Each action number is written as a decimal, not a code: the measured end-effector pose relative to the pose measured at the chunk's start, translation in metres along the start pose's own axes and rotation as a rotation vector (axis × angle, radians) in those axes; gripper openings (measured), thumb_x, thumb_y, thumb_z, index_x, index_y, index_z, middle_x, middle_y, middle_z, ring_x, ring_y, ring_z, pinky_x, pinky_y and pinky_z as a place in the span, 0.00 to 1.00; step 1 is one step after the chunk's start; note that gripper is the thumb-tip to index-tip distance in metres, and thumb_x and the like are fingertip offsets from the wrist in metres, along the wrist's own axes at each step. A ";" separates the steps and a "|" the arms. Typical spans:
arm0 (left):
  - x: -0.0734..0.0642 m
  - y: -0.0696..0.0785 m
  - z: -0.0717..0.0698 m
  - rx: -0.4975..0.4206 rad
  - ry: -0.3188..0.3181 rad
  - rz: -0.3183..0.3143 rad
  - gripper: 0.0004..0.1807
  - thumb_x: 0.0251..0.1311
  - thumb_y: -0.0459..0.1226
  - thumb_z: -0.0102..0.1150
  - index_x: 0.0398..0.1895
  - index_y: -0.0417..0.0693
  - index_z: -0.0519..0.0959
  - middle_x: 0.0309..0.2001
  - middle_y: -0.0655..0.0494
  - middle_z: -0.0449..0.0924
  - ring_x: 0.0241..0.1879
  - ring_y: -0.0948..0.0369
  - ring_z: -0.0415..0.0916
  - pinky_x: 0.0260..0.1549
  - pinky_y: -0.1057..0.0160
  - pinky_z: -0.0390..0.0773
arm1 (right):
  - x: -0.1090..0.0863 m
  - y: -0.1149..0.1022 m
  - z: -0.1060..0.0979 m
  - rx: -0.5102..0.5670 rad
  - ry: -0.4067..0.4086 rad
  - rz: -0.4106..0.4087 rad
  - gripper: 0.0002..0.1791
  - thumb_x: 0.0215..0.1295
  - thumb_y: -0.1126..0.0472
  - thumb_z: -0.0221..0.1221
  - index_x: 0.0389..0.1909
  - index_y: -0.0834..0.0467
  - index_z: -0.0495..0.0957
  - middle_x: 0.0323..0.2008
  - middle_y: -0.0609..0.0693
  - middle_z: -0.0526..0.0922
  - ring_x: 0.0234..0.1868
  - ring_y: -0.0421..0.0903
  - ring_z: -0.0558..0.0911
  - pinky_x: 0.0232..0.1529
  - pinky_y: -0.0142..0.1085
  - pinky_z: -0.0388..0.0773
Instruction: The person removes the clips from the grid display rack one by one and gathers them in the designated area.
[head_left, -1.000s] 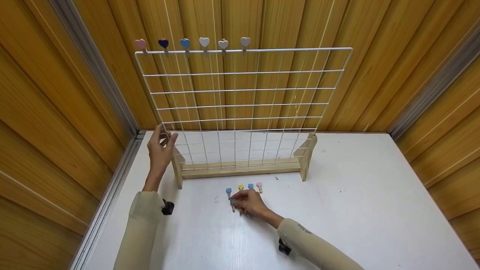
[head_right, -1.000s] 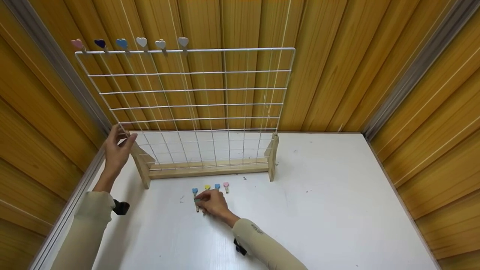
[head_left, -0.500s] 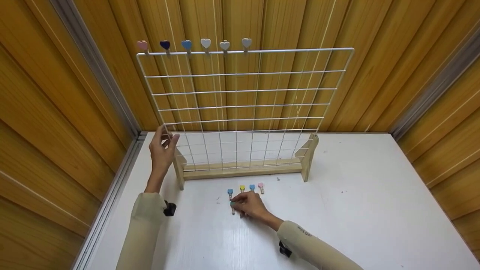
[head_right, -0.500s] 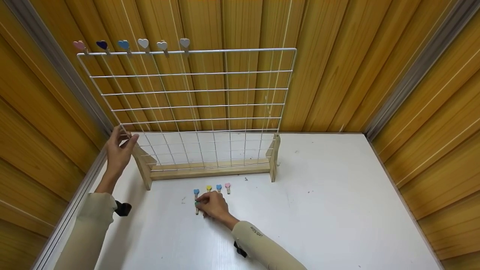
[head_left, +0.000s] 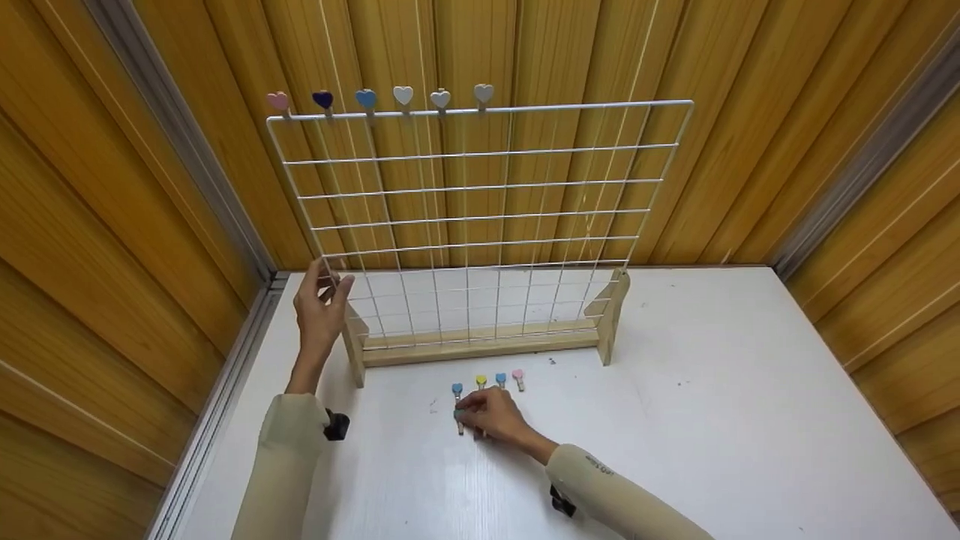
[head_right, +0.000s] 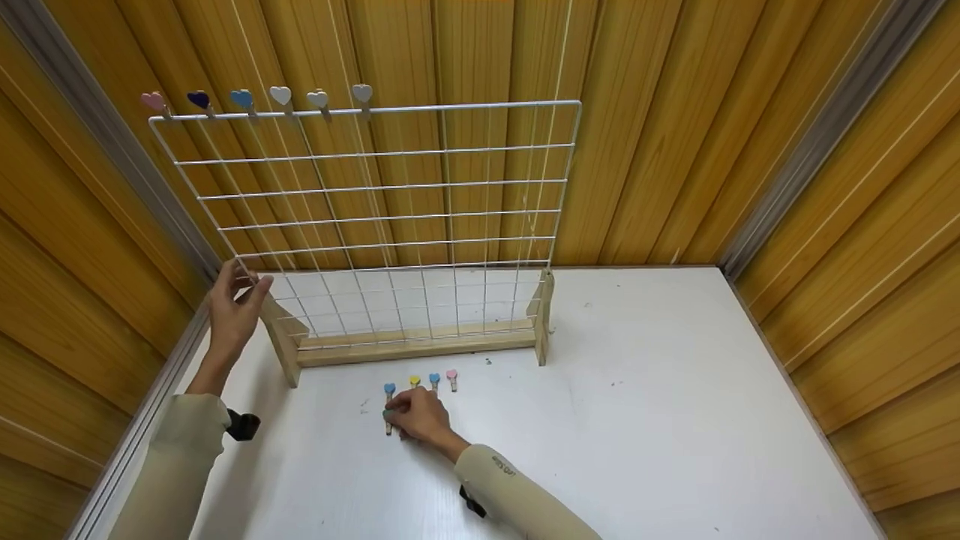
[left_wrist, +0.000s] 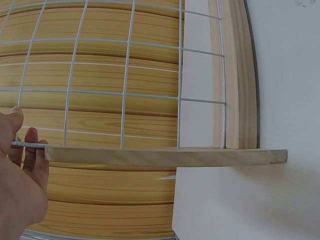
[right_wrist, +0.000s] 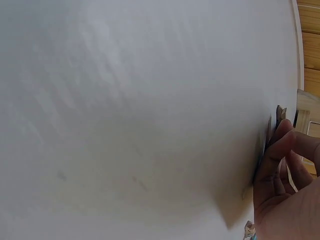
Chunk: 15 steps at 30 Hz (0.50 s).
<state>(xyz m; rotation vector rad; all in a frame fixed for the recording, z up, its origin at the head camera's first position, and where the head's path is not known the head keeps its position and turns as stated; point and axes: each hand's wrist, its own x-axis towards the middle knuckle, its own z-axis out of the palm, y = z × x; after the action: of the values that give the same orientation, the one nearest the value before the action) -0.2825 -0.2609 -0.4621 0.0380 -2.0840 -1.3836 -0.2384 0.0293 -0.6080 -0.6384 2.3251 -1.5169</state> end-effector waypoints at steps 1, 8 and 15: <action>0.000 0.000 0.000 -0.006 -0.001 0.002 0.18 0.69 0.32 0.63 0.60 0.37 0.75 0.43 0.45 0.77 0.48 0.55 0.77 0.50 0.75 0.78 | 0.000 0.000 0.001 0.004 0.005 0.003 0.11 0.68 0.66 0.64 0.46 0.69 0.85 0.33 0.59 0.89 0.19 0.37 0.76 0.18 0.23 0.72; 0.001 -0.001 -0.002 0.002 0.023 0.016 0.18 0.68 0.31 0.63 0.59 0.38 0.76 0.42 0.49 0.77 0.46 0.59 0.77 0.46 0.79 0.76 | 0.002 -0.001 0.001 0.004 0.011 0.006 0.13 0.70 0.65 0.63 0.49 0.69 0.83 0.35 0.59 0.89 0.19 0.38 0.77 0.20 0.23 0.73; -0.001 0.001 0.000 -0.037 0.007 0.030 0.18 0.68 0.30 0.63 0.59 0.36 0.76 0.42 0.44 0.76 0.46 0.57 0.77 0.47 0.79 0.77 | -0.001 -0.015 -0.024 -0.025 0.024 0.007 0.12 0.70 0.64 0.62 0.46 0.70 0.84 0.33 0.62 0.88 0.22 0.53 0.84 0.20 0.25 0.74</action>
<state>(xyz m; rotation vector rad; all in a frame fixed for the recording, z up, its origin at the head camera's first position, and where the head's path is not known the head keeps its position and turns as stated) -0.2814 -0.2599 -0.4620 -0.0037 -2.0444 -1.4018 -0.2457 0.0440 -0.5844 -0.6212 2.3651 -1.5028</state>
